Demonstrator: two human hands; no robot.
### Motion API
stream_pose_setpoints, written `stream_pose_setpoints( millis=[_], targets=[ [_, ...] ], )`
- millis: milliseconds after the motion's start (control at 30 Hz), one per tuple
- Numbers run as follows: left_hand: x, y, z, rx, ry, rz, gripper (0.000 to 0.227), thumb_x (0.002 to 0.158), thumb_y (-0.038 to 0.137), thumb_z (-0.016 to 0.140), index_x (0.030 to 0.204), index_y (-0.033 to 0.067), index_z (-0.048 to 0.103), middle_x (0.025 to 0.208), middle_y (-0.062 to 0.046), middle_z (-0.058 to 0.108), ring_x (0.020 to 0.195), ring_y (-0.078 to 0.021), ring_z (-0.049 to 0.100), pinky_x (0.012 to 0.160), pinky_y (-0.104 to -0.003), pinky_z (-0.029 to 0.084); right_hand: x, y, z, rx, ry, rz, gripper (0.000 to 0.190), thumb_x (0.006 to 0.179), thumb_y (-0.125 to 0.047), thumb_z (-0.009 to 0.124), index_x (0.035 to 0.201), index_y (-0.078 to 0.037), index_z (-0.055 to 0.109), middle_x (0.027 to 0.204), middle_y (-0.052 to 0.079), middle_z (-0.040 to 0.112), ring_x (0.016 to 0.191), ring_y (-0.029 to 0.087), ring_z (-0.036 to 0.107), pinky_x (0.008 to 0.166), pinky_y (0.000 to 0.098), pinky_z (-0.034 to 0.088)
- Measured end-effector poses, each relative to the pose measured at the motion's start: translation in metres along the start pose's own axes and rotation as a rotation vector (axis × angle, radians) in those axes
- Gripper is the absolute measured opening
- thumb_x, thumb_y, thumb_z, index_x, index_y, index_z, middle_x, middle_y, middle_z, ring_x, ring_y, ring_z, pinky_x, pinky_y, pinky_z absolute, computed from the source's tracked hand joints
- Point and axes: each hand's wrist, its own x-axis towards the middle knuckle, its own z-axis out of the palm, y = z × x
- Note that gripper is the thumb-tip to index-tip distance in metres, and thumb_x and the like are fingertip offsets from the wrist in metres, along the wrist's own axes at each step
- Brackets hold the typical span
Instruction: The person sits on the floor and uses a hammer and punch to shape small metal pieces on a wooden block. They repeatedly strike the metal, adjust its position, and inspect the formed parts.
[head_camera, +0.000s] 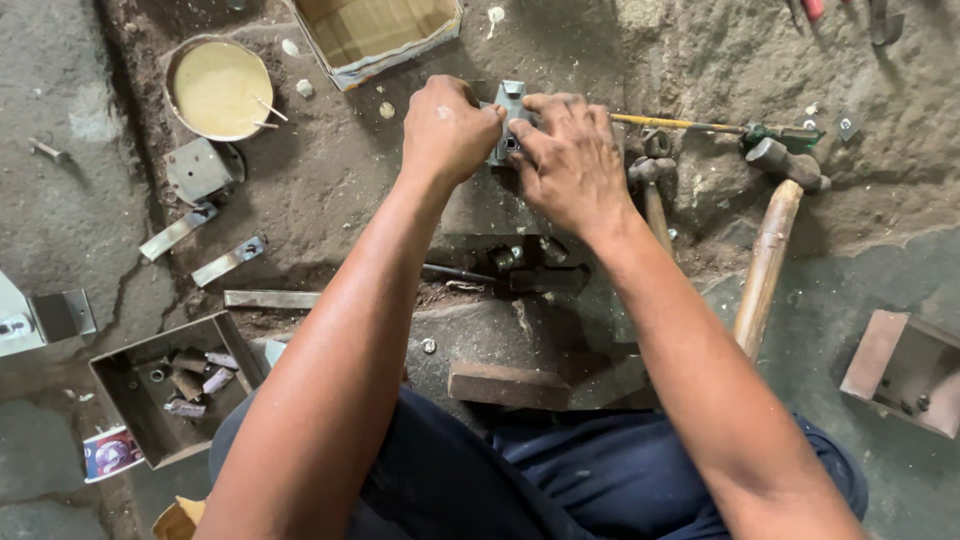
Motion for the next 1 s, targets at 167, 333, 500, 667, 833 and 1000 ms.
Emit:
stream_pose_setpoints(
  millis=[167, 333, 500, 667, 833, 1000],
  targets=[
    [0.000, -0.004, 0.007, -0.074, 0.111, 0.047, 0.044, 0.072, 0.033, 0.077, 0.098, -0.0024, 0.074, 0.096, -0.024, 0.075, 0.094, -0.0371, 0.073, 0.086, -0.042, 0.056, -0.001, -0.003, -0.004, 0.013, -0.008, -0.017, 0.035, 0.093, -0.026, 0.076, 0.123, -0.008, 0.073, 0.128, 0.009, 0.064, 0.122, 0.029, 0.055, 0.102, 0.0464, 0.040],
    [0.001, -0.009, 0.008, -0.087, 0.113, 0.017, 0.049, 0.073, 0.037, 0.080, 0.102, -0.0023, 0.072, 0.098, -0.024, 0.075, 0.095, -0.0354, 0.073, 0.086, -0.042, 0.056, -0.001, -0.001, -0.002, 0.068, 0.023, -0.015, 0.033, 0.095, -0.025, 0.077, 0.123, -0.008, 0.072, 0.128, 0.009, 0.066, 0.123, 0.028, 0.056, 0.104, 0.0446, 0.041],
    [-0.001, -0.004, 0.004, -0.054, 0.021, -0.042, 0.039, 0.079, 0.036, 0.076, 0.095, 0.0007, 0.077, 0.098, -0.023, 0.076, 0.097, -0.0363, 0.074, 0.088, -0.042, 0.056, -0.003, -0.002, -0.002, 0.047, 0.024, -0.057, 0.034, 0.093, -0.025, 0.078, 0.123, -0.008, 0.073, 0.127, 0.008, 0.067, 0.121, 0.027, 0.057, 0.102, 0.0444, 0.041],
    [0.000, -0.007, 0.009, -0.077, 0.118, 0.031, 0.041, 0.073, 0.035, 0.080, 0.093, -0.0004, 0.074, 0.093, -0.024, 0.074, 0.094, -0.0393, 0.072, 0.084, -0.045, 0.055, -0.004, -0.003, -0.001, 0.073, 0.049, -0.028, 0.037, 0.095, -0.025, 0.078, 0.126, -0.006, 0.071, 0.129, 0.008, 0.067, 0.122, 0.027, 0.058, 0.104, 0.0434, 0.041],
    [0.003, -0.010, 0.013, -0.048, 0.142, 0.061, 0.039, 0.074, 0.034, 0.080, 0.090, -0.0009, 0.075, 0.091, -0.025, 0.074, 0.093, -0.0400, 0.072, 0.083, -0.046, 0.055, -0.005, -0.001, 0.000, 0.065, 0.029, -0.024, 0.038, 0.094, -0.027, 0.078, 0.126, -0.008, 0.071, 0.128, 0.007, 0.066, 0.120, 0.027, 0.058, 0.102, 0.0436, 0.041],
    [0.002, -0.007, 0.008, -0.085, 0.086, 0.001, 0.035, 0.075, 0.034, 0.079, 0.086, 0.0004, 0.076, 0.089, -0.024, 0.074, 0.091, -0.0386, 0.073, 0.083, -0.045, 0.056, -0.005, 0.003, 0.006, 0.115, 0.013, 0.010, 0.037, 0.094, -0.027, 0.079, 0.126, -0.009, 0.073, 0.131, 0.006, 0.066, 0.122, 0.025, 0.057, 0.104, 0.0422, 0.040]
  ],
)
